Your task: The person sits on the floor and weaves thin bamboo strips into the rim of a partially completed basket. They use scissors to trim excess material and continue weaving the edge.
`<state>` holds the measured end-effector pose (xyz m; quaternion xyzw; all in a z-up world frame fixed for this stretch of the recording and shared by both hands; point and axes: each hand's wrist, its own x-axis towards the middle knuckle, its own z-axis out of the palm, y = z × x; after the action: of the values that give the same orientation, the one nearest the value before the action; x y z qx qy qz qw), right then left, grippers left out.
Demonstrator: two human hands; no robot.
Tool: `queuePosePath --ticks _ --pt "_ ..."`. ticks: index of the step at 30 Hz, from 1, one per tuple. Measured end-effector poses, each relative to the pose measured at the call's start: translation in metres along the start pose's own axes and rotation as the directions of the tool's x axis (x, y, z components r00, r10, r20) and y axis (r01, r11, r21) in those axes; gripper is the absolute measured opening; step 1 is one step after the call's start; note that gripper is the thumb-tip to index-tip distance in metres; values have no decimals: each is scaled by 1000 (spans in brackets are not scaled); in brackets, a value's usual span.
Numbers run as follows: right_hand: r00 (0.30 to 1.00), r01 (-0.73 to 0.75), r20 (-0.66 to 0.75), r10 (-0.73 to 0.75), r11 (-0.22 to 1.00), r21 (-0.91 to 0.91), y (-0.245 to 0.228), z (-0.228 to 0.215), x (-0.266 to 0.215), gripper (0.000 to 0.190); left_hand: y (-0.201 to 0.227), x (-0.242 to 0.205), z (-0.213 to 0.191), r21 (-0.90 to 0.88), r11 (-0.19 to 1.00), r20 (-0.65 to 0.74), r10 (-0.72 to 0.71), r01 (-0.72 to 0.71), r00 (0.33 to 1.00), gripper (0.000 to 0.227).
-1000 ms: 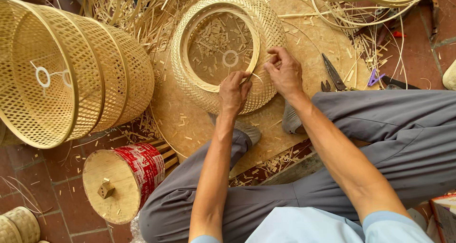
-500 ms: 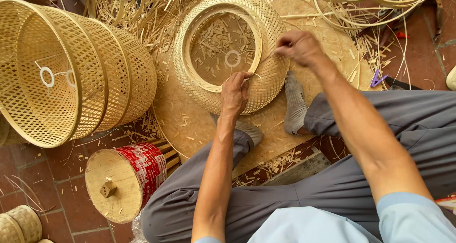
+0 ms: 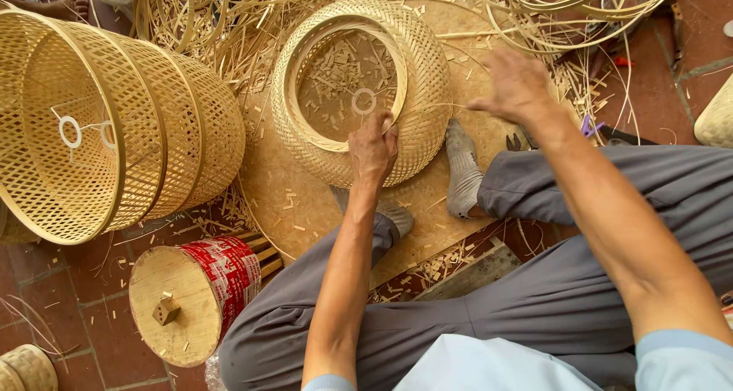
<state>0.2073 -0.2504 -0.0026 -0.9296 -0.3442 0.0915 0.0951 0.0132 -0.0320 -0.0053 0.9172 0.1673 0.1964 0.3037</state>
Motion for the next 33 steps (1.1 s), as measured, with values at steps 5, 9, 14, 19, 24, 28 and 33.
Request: queuePosePath --ticks 5,9,14,19,24,28,33 --pt "992 125 -15 -125 992 10 -40 31 1 60 -17 -1 20 51 986 -57 164 -161 985 29" --pt "990 138 4 -144 957 254 -37 43 -11 28 -24 -4 39 108 994 -65 25 -18 998 19" --pt "972 -12 231 -46 971 241 -51 10 -36 18 -30 0 43 104 994 -10 -11 12 1000 16" --pt "966 89 248 -77 995 -38 5 -77 -19 71 -11 13 -2 400 887 -2 254 -232 967 37" --pt "996 65 59 -64 998 -14 130 -124 -62 41 37 -21 -24 225 949 -228 274 -223 934 44" --pt "924 -319 280 260 928 191 105 45 -146 36 16 -40 21 -321 929 83 -163 181 983 47" --pt "903 -362 -152 402 902 234 95 125 -166 50 -5 -43 40 -581 717 238 -302 384 923 50"
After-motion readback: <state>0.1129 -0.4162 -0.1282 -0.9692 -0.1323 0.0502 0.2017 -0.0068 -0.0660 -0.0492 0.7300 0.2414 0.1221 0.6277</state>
